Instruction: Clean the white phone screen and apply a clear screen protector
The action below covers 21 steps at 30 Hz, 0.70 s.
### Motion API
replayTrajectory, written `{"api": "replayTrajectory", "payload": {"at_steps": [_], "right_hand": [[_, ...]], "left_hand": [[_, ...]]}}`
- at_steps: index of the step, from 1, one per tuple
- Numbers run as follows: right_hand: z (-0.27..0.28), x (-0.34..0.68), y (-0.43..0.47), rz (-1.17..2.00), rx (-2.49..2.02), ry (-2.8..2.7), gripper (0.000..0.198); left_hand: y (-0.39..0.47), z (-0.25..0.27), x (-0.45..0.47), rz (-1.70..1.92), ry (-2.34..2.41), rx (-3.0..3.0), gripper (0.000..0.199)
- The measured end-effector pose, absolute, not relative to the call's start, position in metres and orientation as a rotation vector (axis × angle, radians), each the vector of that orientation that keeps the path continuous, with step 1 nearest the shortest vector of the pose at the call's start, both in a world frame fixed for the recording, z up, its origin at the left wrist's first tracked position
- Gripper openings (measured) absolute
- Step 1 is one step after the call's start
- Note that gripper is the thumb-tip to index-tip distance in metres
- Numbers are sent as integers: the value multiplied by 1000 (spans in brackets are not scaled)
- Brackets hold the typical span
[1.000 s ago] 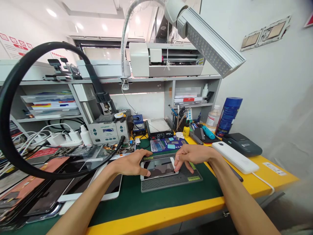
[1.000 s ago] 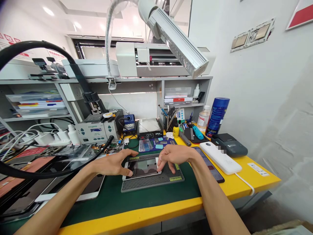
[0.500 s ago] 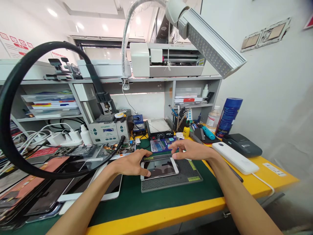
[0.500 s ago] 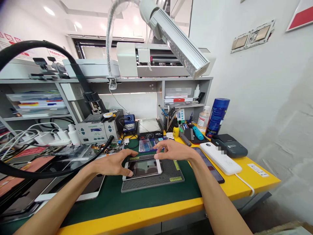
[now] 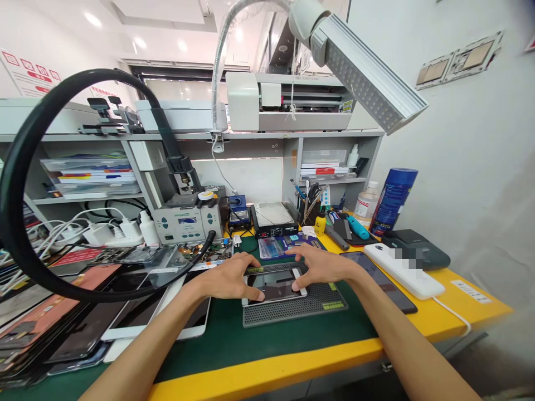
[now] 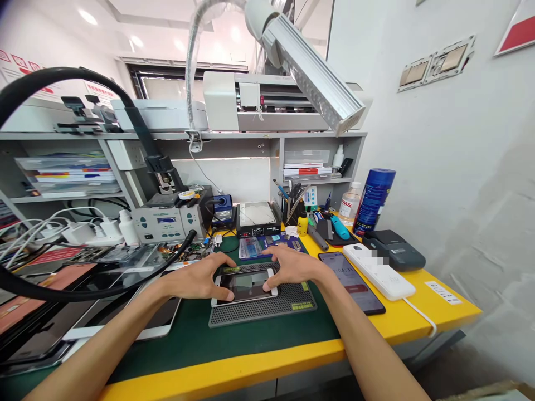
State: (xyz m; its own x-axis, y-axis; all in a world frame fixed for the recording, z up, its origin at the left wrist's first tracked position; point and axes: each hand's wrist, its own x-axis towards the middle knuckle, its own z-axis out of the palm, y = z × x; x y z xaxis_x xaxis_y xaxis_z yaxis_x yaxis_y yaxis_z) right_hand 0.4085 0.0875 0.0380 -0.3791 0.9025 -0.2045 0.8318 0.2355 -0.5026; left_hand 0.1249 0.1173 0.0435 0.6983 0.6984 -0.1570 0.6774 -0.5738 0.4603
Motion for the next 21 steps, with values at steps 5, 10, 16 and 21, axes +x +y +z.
{"api": "replayTrajectory", "payload": {"at_steps": [5,10,16,21], "right_hand": [[36,406,91,862,-1667,-2338,93],[30,407,95,904,-1642,-2292,85],[30,407,96,983,-1619,-2258,75],[30,405,96,991,-1625,-2234,66]], "left_hand": [[119,47,120,35,1102,2412,71],[126,47,113,-24,1128,2381,63],[135,43,109,-19,1130,2360,59],[139,41,106,0,1144,2340,58]]}}
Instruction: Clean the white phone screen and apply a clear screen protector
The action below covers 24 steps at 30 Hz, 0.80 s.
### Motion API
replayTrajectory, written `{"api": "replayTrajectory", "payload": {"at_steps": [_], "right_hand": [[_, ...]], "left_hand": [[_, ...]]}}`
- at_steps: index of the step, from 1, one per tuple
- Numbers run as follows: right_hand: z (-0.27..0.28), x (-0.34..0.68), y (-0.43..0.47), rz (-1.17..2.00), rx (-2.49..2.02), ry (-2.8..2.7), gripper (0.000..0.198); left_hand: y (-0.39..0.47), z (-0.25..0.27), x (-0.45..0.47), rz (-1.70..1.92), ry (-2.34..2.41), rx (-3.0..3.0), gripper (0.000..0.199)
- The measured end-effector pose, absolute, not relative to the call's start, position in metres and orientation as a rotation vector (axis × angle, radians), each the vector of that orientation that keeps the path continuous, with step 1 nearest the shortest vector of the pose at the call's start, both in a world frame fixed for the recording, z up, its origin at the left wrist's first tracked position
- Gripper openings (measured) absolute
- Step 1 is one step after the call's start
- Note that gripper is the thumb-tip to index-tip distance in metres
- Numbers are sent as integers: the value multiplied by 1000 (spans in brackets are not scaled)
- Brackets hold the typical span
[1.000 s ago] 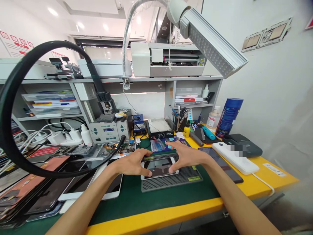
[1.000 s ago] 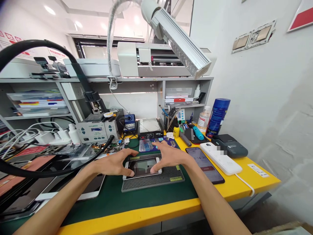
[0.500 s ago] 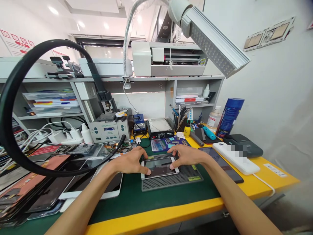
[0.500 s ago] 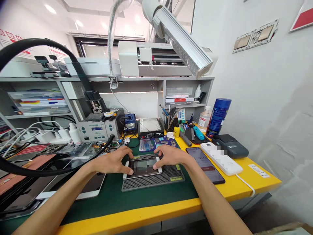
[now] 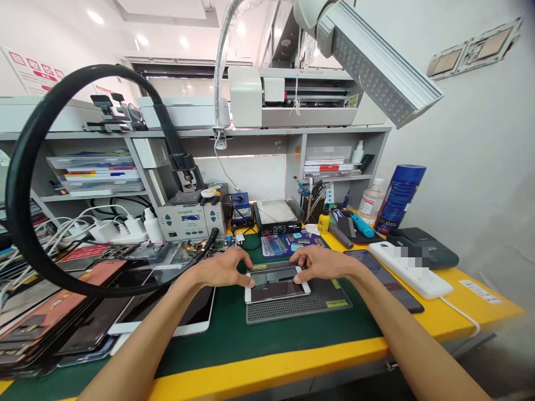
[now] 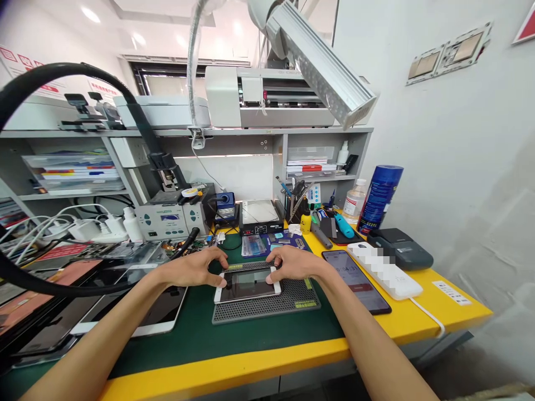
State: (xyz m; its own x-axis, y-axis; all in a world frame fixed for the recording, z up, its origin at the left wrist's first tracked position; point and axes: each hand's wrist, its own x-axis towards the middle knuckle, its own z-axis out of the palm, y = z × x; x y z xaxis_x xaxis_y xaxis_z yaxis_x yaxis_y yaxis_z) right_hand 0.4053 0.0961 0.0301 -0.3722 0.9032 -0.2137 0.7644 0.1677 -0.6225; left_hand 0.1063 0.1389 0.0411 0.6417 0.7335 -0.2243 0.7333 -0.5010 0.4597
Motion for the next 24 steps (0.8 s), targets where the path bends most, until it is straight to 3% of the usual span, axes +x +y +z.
{"api": "replayTrajectory", "payload": {"at_steps": [10,24], "right_hand": [[27,405,98,955,-1599,-2221,49],[25,405,99,959,-1579,-2195,42]], "left_hand": [[137,42,107,24,1166,2325,57],[133,46,110,21,1194,2321,55]]}}
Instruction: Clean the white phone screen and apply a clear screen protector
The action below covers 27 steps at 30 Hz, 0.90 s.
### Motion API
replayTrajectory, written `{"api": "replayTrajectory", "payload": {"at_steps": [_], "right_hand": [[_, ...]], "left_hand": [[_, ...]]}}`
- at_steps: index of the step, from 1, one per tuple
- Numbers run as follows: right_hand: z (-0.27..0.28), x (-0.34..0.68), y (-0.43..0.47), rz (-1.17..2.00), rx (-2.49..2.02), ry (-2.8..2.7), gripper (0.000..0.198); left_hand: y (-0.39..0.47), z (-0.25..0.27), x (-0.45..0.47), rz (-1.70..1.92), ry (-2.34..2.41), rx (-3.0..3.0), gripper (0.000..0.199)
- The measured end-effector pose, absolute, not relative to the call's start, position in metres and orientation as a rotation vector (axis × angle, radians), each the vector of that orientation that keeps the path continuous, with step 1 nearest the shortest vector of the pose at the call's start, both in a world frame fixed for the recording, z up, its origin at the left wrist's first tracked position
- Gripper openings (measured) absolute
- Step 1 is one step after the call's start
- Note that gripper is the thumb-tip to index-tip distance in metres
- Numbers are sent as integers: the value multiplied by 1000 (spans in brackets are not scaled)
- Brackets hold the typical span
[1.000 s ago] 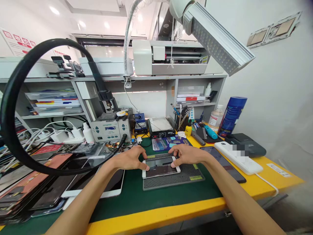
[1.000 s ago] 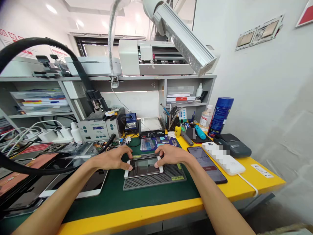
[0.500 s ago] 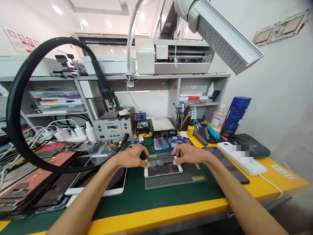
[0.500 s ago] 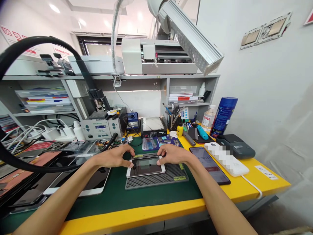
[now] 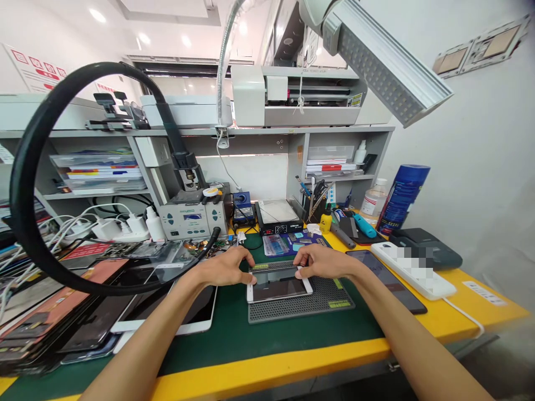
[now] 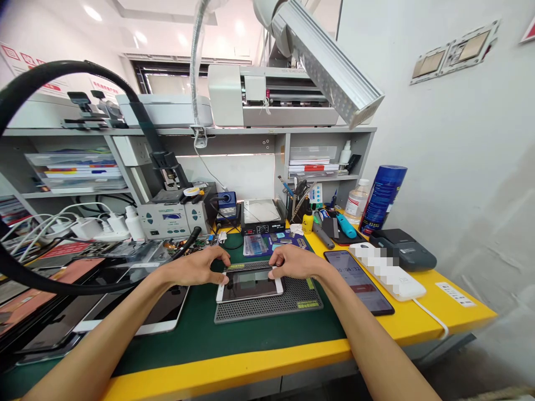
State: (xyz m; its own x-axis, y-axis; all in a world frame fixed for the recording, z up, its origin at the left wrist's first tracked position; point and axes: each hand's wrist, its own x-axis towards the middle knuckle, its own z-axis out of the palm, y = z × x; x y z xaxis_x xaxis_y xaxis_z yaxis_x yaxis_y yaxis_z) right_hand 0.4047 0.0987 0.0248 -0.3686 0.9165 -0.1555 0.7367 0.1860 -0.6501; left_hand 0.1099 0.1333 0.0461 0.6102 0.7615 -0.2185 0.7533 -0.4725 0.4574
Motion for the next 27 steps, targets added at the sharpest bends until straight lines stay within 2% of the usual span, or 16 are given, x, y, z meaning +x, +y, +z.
{"api": "replayTrajectory", "payload": {"at_steps": [27], "right_hand": [[27,400,98,1002,-1564,-2113,29]], "left_hand": [[136,41,111,106,1177,2375,47]]}}
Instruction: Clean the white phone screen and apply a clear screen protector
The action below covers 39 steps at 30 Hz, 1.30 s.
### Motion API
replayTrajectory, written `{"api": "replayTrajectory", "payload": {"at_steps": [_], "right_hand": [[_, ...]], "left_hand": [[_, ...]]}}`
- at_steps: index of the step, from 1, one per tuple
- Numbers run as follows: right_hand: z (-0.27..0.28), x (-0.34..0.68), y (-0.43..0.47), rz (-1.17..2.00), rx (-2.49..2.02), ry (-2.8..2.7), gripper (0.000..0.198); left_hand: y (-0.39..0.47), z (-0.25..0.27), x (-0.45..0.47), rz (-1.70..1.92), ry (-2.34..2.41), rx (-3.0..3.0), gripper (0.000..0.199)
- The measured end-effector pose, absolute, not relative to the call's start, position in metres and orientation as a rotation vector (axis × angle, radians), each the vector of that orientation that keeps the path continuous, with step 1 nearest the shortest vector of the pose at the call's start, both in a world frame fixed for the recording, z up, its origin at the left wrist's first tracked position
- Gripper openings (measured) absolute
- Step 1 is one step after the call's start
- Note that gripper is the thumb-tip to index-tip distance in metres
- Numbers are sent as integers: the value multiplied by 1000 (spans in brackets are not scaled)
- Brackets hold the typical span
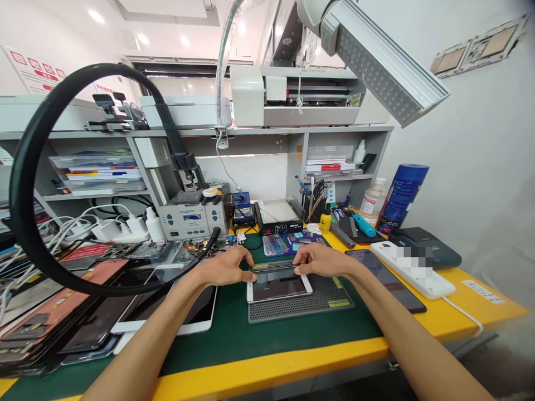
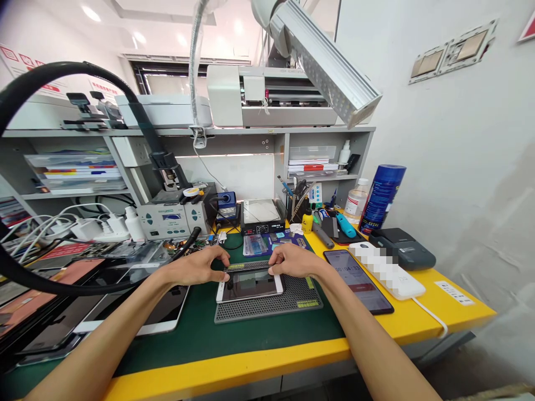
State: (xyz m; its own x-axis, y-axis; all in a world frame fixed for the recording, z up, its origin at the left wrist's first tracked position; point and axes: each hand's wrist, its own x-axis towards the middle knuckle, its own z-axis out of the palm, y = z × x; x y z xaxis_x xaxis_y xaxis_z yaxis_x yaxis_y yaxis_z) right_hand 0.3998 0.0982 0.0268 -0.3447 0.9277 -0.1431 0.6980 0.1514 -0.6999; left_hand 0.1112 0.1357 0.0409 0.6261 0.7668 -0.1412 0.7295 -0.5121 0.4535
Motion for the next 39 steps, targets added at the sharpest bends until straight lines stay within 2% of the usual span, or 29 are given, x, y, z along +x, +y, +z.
{"api": "replayTrajectory", "payload": {"at_steps": [39], "right_hand": [[21,400,103,946,-1550,-2090,15]], "left_hand": [[139,37,112,150,1147,2393,38]]}}
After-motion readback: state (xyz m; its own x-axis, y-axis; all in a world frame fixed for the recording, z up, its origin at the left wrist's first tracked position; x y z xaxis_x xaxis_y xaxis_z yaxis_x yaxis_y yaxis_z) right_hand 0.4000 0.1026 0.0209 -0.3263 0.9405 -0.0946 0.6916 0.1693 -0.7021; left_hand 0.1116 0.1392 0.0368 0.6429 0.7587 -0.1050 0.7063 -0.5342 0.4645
